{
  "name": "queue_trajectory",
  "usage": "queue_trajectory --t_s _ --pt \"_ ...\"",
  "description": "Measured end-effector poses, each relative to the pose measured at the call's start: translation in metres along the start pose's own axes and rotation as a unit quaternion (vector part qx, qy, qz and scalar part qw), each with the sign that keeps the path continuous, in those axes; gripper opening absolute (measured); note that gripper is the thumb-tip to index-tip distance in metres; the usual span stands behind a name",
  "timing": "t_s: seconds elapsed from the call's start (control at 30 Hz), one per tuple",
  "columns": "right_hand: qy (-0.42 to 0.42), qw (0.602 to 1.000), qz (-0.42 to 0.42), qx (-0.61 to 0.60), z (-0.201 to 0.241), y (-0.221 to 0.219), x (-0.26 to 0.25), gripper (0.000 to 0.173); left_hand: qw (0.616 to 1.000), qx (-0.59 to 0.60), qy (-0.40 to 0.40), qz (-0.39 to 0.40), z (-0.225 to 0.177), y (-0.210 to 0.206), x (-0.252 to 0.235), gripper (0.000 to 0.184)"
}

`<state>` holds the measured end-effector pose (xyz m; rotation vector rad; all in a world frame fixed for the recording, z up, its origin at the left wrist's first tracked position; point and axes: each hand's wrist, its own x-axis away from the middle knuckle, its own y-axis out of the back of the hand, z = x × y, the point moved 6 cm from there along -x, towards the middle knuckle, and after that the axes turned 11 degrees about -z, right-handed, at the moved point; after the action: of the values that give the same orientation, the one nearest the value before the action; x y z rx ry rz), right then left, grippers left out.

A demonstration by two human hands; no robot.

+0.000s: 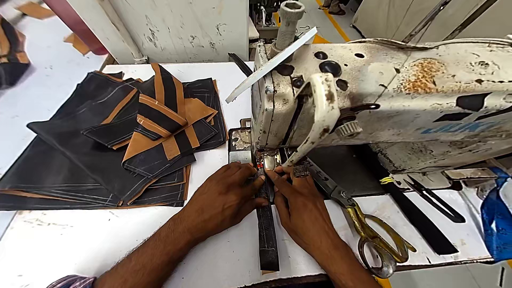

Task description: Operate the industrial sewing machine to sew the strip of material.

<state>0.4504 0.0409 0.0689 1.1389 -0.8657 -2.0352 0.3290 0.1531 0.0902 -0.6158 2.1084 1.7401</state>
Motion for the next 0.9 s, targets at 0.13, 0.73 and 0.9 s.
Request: queue_trajectory --t_s 0.13,0.73,0.9 --pt "-0.002 1.000 0.003 -0.006 0.001 0.001 -0.001 0.039 0.999 0.007 -0.031 -0.001 -0.007 0.003 0.004 0.047" --pt "0.000 1.000 0.001 -0.010 0.000 0.003 0.000 0.038 0.999 0.006 -0.053 0.005 -0.017 0.005 0.007 0.049" --pt "0.000 1.000 -0.008 -0.011 0.000 0.003 0.000 0.038 0.999 0.011 -0.043 0.006 -0.014 0.005 0.006 0.046"
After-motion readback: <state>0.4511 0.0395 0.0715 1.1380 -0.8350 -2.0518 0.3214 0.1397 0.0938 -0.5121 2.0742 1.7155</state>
